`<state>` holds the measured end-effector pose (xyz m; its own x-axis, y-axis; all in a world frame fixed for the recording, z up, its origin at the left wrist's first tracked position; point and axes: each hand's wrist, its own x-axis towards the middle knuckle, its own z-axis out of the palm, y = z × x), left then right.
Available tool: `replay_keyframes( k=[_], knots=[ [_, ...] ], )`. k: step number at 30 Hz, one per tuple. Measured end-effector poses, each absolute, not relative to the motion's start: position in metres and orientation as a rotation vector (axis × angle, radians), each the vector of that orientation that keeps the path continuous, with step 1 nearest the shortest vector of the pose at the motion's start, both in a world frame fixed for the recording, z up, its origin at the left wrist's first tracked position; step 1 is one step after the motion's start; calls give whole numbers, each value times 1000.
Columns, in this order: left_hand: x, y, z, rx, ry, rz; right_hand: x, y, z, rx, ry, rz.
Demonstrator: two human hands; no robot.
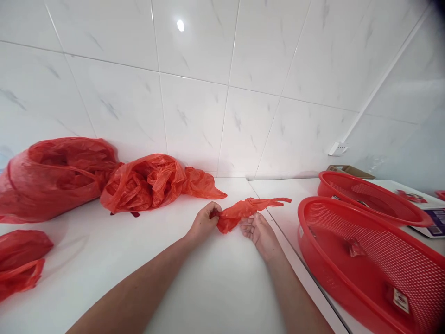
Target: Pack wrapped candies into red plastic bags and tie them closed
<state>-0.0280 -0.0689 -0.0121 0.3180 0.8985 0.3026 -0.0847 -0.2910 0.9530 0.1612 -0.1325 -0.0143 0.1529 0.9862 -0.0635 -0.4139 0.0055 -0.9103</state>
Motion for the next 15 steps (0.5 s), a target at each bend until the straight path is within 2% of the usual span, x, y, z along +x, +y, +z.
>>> replay_keyframes(
  k=[8, 15],
  knots=[
    [-25, -84, -8, 2293, 621, 1105, 169, -131, -12, -858, -614, 1301],
    [-25, -92, 4, 2372, 833, 1288, 150, -141, -2, -1065, -943, 1044]
  ],
)
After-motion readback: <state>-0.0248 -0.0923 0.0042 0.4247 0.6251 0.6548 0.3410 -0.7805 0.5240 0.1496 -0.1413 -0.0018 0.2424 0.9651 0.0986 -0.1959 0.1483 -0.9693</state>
